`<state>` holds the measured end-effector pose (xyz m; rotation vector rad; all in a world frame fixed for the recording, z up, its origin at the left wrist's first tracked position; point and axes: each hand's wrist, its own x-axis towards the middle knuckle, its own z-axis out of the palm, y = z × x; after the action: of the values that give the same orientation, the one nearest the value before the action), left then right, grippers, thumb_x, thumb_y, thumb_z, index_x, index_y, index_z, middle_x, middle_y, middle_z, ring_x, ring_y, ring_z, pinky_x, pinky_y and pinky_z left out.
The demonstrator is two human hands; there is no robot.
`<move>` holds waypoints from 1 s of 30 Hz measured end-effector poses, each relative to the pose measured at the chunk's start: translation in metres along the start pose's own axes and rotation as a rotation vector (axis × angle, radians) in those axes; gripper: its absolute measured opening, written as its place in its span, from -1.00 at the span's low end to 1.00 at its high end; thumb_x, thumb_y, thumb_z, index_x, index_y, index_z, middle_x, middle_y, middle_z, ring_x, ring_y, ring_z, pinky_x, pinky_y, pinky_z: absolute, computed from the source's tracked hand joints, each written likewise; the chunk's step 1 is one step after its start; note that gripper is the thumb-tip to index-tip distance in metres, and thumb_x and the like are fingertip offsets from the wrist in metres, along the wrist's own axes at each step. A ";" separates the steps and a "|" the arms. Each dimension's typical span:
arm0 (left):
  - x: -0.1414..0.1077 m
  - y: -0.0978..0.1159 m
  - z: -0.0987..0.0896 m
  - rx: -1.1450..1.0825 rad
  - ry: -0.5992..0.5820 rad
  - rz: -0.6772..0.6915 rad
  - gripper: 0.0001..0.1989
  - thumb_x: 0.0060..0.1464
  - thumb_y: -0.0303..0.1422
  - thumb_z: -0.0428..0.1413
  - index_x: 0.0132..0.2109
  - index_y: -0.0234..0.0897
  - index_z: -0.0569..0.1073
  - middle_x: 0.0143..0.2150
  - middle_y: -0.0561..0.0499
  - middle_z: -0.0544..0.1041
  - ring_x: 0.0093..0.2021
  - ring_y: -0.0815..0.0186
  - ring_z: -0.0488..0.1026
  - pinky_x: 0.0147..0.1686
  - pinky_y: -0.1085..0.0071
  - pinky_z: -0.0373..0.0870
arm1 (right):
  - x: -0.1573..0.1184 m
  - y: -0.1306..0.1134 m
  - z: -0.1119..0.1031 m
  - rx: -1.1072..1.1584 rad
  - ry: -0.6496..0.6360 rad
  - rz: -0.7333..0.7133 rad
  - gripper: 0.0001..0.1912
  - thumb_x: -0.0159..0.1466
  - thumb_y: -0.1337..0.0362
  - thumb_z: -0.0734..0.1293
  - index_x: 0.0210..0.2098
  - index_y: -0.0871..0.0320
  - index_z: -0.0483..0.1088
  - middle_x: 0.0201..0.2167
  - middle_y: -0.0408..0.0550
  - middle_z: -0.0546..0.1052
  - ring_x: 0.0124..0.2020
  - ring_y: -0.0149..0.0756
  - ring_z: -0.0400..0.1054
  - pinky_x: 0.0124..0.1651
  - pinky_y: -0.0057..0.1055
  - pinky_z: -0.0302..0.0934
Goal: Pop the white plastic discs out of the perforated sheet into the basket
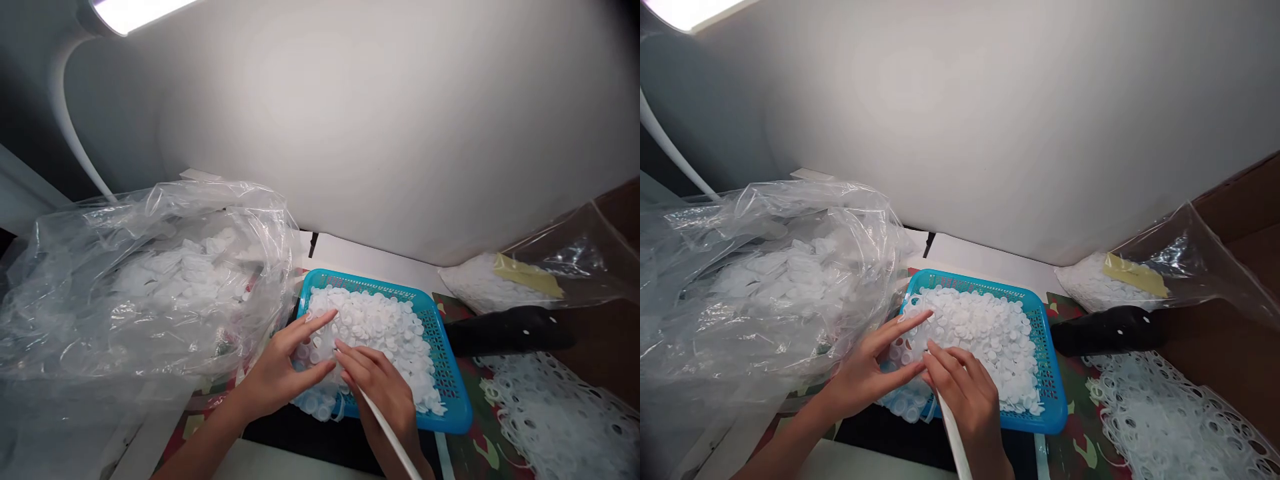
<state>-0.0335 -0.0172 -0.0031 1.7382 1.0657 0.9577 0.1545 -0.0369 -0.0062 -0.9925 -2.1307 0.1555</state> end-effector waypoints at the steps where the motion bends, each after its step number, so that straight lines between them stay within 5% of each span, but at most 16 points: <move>1: 0.000 0.000 0.000 0.000 -0.002 -0.004 -0.39 0.10 -0.41 0.16 0.27 -0.01 0.20 0.26 0.10 0.32 0.25 0.25 0.24 0.25 0.30 0.16 | -0.001 0.000 -0.002 0.020 0.032 0.006 -0.67 0.32 0.46 0.21 0.05 0.13 0.35 -0.05 0.01 0.55 -0.09 -0.25 0.42 -0.10 -0.30 0.37; 8: -0.001 0.001 0.000 0.026 -0.023 -0.033 -0.38 0.12 -0.37 0.15 0.28 0.08 0.15 0.28 0.17 0.29 0.29 0.24 0.17 0.27 0.30 0.13 | -0.007 0.002 -0.019 0.069 0.279 0.158 -0.56 0.26 0.57 0.22 0.07 0.12 0.35 -0.06 0.01 0.52 -0.08 -0.21 0.42 -0.15 -0.27 0.35; 11: -0.001 0.000 -0.001 0.028 -0.029 -0.044 -0.36 0.11 -0.41 0.15 0.29 0.05 0.15 0.29 0.15 0.27 0.29 0.25 0.17 0.27 0.31 0.13 | -0.009 0.010 -0.028 -0.027 0.390 0.330 -0.60 0.28 0.52 0.23 0.05 0.06 0.38 -0.06 -0.05 0.52 -0.12 -0.26 0.44 -0.11 -0.29 0.34; 15: -0.001 0.001 -0.001 0.031 -0.022 -0.051 -0.37 0.11 -0.40 0.15 0.29 0.03 0.15 0.30 0.13 0.26 0.30 0.23 0.15 0.27 0.28 0.14 | -0.010 0.015 -0.036 0.044 0.215 0.421 -0.76 0.30 0.38 0.26 -0.08 0.05 0.46 0.04 -0.07 0.46 0.08 -0.19 0.33 0.10 -0.23 0.23; 18: -0.001 0.001 -0.001 0.035 -0.015 -0.051 -0.37 0.11 -0.40 0.15 0.28 0.02 0.16 0.30 0.13 0.25 0.32 0.22 0.11 0.27 0.29 0.14 | -0.011 0.009 -0.030 0.151 0.137 0.463 -0.79 0.31 0.35 0.25 -0.11 0.03 0.47 0.11 -0.10 0.40 0.12 -0.23 0.30 0.08 -0.33 0.27; 30: -0.001 -0.001 0.001 0.037 0.001 -0.024 -0.38 0.12 -0.38 0.15 0.28 0.07 0.16 0.28 0.17 0.28 0.28 0.26 0.18 0.28 0.33 0.10 | -0.009 -0.004 -0.010 0.277 0.073 0.411 -0.76 0.32 0.40 0.23 -0.11 0.03 0.46 0.06 -0.06 0.40 0.08 -0.30 0.34 -0.02 -0.46 0.36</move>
<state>-0.0331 -0.0183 -0.0042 1.7511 1.1093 0.9289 0.1623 -0.0480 -0.0024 -1.2320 -1.7572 0.5891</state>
